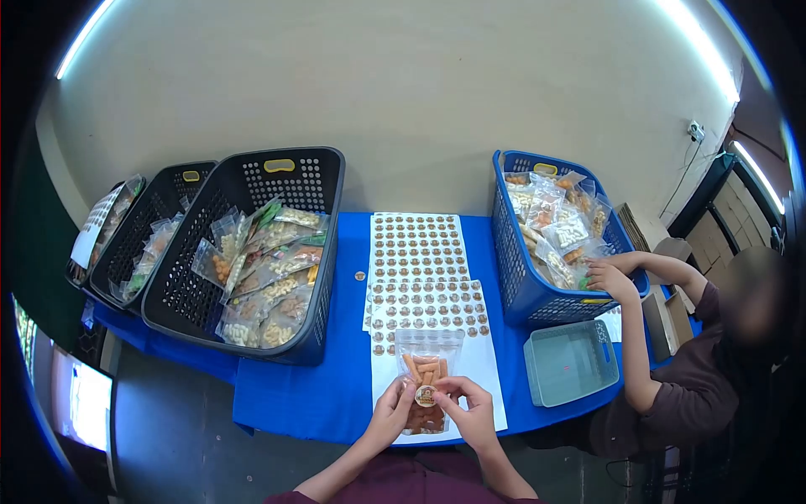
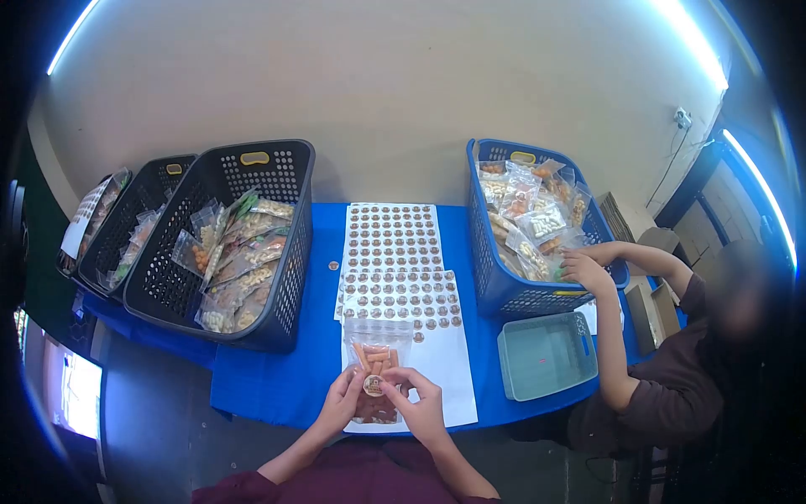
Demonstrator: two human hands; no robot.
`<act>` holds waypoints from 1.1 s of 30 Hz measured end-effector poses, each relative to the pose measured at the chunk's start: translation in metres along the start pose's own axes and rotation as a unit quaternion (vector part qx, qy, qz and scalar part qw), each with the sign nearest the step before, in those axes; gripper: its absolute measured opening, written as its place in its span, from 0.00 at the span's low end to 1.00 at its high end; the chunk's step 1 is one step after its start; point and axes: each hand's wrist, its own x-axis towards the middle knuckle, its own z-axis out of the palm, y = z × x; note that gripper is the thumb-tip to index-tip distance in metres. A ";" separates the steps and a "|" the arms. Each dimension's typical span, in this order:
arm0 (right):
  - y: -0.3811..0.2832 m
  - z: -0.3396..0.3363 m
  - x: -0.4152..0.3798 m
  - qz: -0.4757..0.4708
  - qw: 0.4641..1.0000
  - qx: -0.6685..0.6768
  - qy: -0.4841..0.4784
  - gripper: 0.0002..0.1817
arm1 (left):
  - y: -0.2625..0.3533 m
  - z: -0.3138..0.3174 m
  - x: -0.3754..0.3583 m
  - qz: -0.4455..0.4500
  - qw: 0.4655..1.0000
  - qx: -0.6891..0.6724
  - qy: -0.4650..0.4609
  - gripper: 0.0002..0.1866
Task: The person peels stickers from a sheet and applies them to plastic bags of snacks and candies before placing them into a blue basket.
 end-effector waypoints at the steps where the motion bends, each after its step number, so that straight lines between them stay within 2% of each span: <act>1: 0.001 0.002 0.001 -0.005 1.000 -0.006 0.007 0.10 | 0.001 0.001 0.001 0.012 1.000 -0.006 0.003 0.18; 11: -0.007 0.005 0.008 0.038 0.999 0.011 -0.011 0.16 | -0.001 -0.005 0.001 0.022 0.999 0.040 0.027 0.16; 14: -0.004 0.000 0.012 0.059 0.992 0.095 -0.055 0.17 | 0.001 -0.006 0.001 0.027 0.998 0.036 0.040 0.16; 17: -0.006 -0.002 0.012 0.068 0.985 0.147 -0.053 0.18 | 0.000 -0.008 0.000 0.013 0.998 0.030 0.054 0.16; 23: -0.002 -0.001 0.006 0.035 0.998 0.038 -0.036 0.18 | -0.001 -0.004 -0.002 0.027 0.998 0.034 0.040 0.16; 28: -0.004 -0.005 0.002 0.039 0.997 0.069 -0.024 0.19 | 0.000 -0.001 -0.003 0.004 1.000 0.017 0.021 0.16; 33: -0.004 -0.005 -0.002 0.040 0.998 0.049 -0.005 0.19 | -0.002 0.000 -0.005 0.024 0.999 0.030 0.004 0.16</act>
